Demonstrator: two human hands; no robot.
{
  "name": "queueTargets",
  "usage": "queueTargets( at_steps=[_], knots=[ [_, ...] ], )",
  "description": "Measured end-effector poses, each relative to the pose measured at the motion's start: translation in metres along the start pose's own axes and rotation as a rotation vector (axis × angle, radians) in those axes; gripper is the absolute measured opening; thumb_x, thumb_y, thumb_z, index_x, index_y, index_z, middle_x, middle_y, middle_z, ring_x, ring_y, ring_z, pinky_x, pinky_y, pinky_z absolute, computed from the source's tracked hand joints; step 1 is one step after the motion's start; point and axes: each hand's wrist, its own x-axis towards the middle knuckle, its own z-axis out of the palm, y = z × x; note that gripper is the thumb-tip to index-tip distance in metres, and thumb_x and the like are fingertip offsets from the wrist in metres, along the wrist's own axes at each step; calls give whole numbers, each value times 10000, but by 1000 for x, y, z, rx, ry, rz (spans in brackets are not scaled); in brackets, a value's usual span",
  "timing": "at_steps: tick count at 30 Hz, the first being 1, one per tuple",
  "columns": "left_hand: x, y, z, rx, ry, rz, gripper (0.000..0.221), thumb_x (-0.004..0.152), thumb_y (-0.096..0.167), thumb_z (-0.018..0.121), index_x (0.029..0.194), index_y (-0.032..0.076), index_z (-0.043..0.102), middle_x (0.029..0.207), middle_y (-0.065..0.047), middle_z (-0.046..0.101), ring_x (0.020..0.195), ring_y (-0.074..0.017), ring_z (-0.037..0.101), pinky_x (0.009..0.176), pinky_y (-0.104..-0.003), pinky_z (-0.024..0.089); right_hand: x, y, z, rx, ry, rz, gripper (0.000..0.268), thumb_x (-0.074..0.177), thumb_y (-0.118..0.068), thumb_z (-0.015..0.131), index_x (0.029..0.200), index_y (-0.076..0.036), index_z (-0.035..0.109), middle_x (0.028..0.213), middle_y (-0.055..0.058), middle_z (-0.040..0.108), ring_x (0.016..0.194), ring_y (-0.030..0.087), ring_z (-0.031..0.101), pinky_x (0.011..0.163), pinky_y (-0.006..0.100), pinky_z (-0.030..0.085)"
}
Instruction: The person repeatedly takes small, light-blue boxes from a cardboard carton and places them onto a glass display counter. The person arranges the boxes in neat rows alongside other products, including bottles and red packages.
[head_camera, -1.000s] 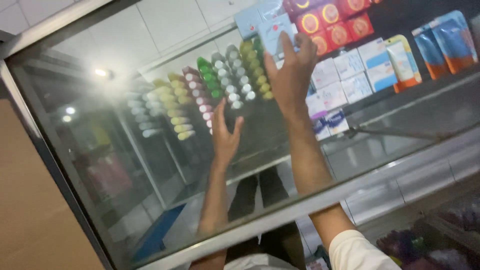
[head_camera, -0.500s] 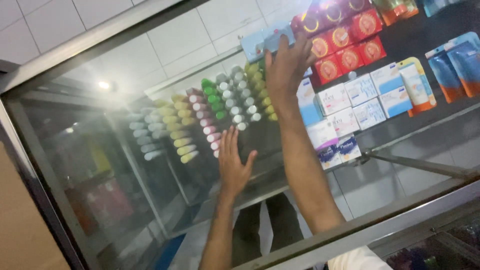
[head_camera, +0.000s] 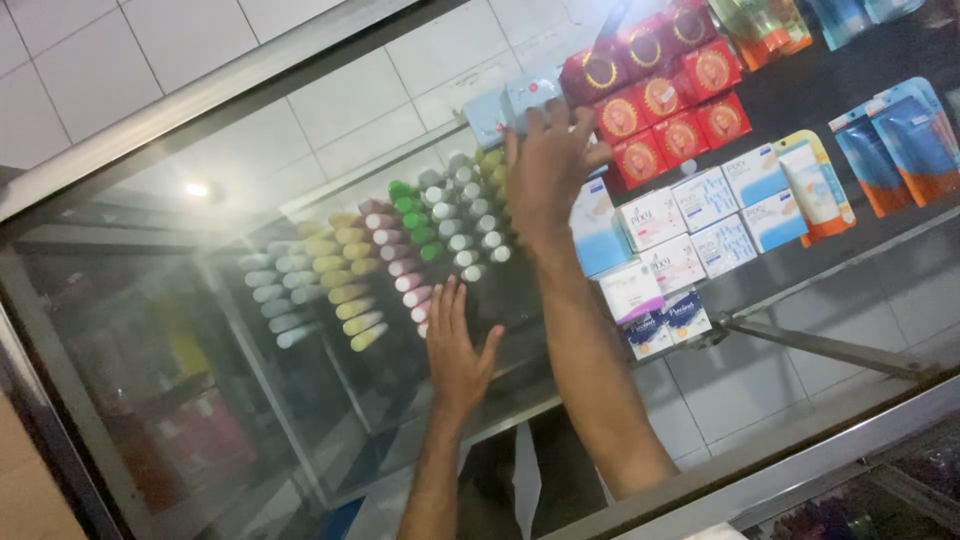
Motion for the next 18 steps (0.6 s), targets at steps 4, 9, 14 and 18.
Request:
queueTargets(
  at_steps=[4, 9, 14, 18],
  knots=[
    [7, 12, -16, 12, -252, -146, 738, 1029, 396, 576, 1600, 63, 248, 1678, -188, 208, 1563, -417, 141, 1208, -659, 214, -5, -19, -9, -119, -194, -2, 310, 996, -416, 684, 1150, -148, 707, 1119, 63, 633, 1205, 268, 490, 948, 598, 365],
    [4, 3, -12, 16, -259, -133, 739, 1025, 418, 567, 1598, 76, 250, 1679, -177, 201, 1563, -417, 132, 1207, -665, 217, -2, -25, 2, -149, -237, 13, 337, 975, -424, 681, 1121, -122, 713, 1158, 91, 633, 1200, 288, 492, 892, 570, 375],
    [7, 7, -14, 1, -268, -148, 721, 1028, 386, 561, 1598, 72, 251, 1681, -182, 194, 1561, -424, 132, 1194, -672, 225, 1, -28, -5, -142, -323, 37, 380, 987, -433, 665, 1186, -112, 709, 1250, 119, 619, 1253, 298, 474, 926, 589, 342],
    [9, 12, -14, 25, -268, -160, 714, 1029, 374, 562, 1595, 63, 258, 1676, -182, 206, 1562, -416, 142, 1199, -656, 234, 4, -27, -15, -143, -361, 61, 382, 1025, -414, 625, 1216, -92, 699, 1280, 142, 622, 1280, 312, 467, 961, 611, 325]
  ],
)
